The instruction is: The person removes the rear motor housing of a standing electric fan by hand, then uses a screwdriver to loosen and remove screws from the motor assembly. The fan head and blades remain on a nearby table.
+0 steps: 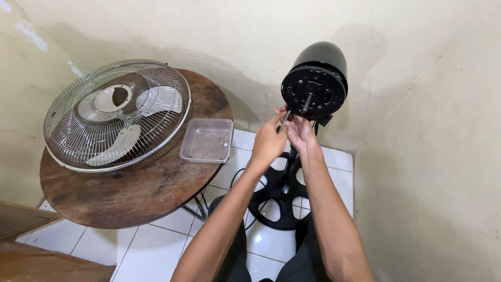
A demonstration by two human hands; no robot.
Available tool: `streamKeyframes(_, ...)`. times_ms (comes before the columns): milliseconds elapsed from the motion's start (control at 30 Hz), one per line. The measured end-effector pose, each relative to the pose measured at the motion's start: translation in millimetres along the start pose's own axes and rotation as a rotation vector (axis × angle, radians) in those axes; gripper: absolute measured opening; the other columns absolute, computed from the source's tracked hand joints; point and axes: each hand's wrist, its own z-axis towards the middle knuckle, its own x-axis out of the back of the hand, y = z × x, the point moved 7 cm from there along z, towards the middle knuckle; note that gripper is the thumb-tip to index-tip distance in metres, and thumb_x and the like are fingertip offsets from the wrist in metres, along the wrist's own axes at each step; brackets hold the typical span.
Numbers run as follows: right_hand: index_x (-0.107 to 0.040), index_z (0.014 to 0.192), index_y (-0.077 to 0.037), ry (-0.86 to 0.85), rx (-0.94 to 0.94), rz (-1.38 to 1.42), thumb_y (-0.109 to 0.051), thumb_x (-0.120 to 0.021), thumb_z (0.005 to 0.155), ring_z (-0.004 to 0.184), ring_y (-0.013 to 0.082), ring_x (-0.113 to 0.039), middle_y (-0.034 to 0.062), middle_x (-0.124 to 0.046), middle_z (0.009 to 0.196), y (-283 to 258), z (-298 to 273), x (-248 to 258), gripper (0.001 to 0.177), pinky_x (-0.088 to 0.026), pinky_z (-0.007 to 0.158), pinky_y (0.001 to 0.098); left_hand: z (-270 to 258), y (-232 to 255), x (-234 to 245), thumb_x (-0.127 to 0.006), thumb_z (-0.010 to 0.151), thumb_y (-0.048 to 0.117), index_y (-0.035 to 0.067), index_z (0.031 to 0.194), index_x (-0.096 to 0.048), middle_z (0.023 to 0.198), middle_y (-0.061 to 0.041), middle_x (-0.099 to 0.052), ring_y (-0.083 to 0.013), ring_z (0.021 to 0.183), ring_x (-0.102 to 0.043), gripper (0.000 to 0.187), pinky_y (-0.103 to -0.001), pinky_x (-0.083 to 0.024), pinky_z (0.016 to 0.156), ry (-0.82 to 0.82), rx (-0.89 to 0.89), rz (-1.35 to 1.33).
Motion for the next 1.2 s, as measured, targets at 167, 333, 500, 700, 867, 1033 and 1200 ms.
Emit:
streamKeyframes(167,-0.066,0.106,0.005,-0.166,0.165,-0.044,-0.006,-0.079,0.089,0.102,0.0209,-0.068,0.0120,-0.068,0.100,-7.3,-2.0,-15.2,0.024,-0.034,0.123,0.0521,1.9,-25.2,-11.7,-0.061,0.097,0.016,0.012,0.134,-0.071,0.092,-0.028,-0.069,-0.0431,0.082,-0.067,0.038,-0.046,-0.051,0.067,-0.140,0.436,-0.159)
streamKeyframes(333,-0.068,0.103,0.003,-0.105,-0.004,0.115,-0.003,-0.078,0.086,0.097,0.0176,-0.070,0.0088,-0.071,0.098,2.8,2.8,-2.4,0.021,-0.031,0.126,0.0514,-3.4,22.6,-12.3,-0.062,0.089,0.013,0.012,0.128,-0.071,0.092,-0.021,-0.072,-0.0386,0.074,-0.072,0.041,-0.050,-0.057,0.064,-0.049,0.056,0.487)
streamKeyframes(500,-0.068,0.105,0.003,-0.141,0.013,0.090,-0.005,-0.080,0.088,0.097,0.0175,-0.069,0.0085,-0.072,0.099,0.9,3.8,-3.2,0.022,-0.031,0.125,0.0512,-8.5,25.3,-18.4,-0.063,0.086,0.012,0.010,0.138,-0.063,0.101,-0.022,-0.069,-0.0365,0.068,-0.072,0.051,-0.047,-0.057,0.056,-0.100,-0.032,0.677)
streamKeyframes(700,-0.065,0.106,0.001,0.025,0.006,-0.052,-0.018,-0.075,0.084,0.105,0.0231,-0.073,0.0088,-0.070,0.101,2.8,-2.6,7.1,0.031,-0.027,0.117,0.0467,-3.1,-33.6,-20.0,-0.055,0.100,0.016,0.014,0.139,-0.065,0.100,-0.028,-0.070,-0.0525,0.088,-0.057,0.040,-0.041,-0.040,0.054,-0.314,0.800,-0.528)
streamKeyframes(867,-0.066,0.110,0.004,-0.137,0.055,0.010,-0.011,-0.078,0.090,0.099,0.0172,-0.069,0.0103,-0.070,0.099,2.1,1.6,-4.8,0.028,-0.033,0.123,0.0487,1.8,3.9,-7.1,-0.061,0.100,0.019,0.015,0.127,-0.075,0.100,-0.020,-0.077,-0.0353,0.086,-0.074,0.031,-0.045,-0.058,0.080,-0.116,0.335,0.181)
streamKeyframes(1033,-0.067,0.104,0.002,-0.118,-0.035,0.121,-0.006,-0.077,0.090,0.099,0.0147,-0.069,0.0075,-0.070,0.096,4.3,4.4,-3.1,0.019,-0.031,0.124,0.0488,-2.9,27.5,-20.1,-0.061,0.093,0.016,0.010,0.138,-0.062,0.128,-0.017,-0.066,-0.0398,0.079,-0.072,0.045,-0.050,-0.058,0.068,-0.171,0.116,0.551)
streamKeyframes(1200,-0.068,0.101,0.003,-0.130,-0.026,0.150,-0.004,-0.076,0.089,0.099,0.0154,-0.069,0.0078,-0.071,0.096,5.2,5.5,-5.4,0.016,-0.033,0.123,0.0486,-2.2,38.9,-13.4,-0.059,0.089,0.012,0.010,0.141,-0.062,0.130,-0.021,-0.064,-0.0403,0.079,-0.072,0.052,-0.049,-0.059,0.066,-0.141,-0.003,0.651)
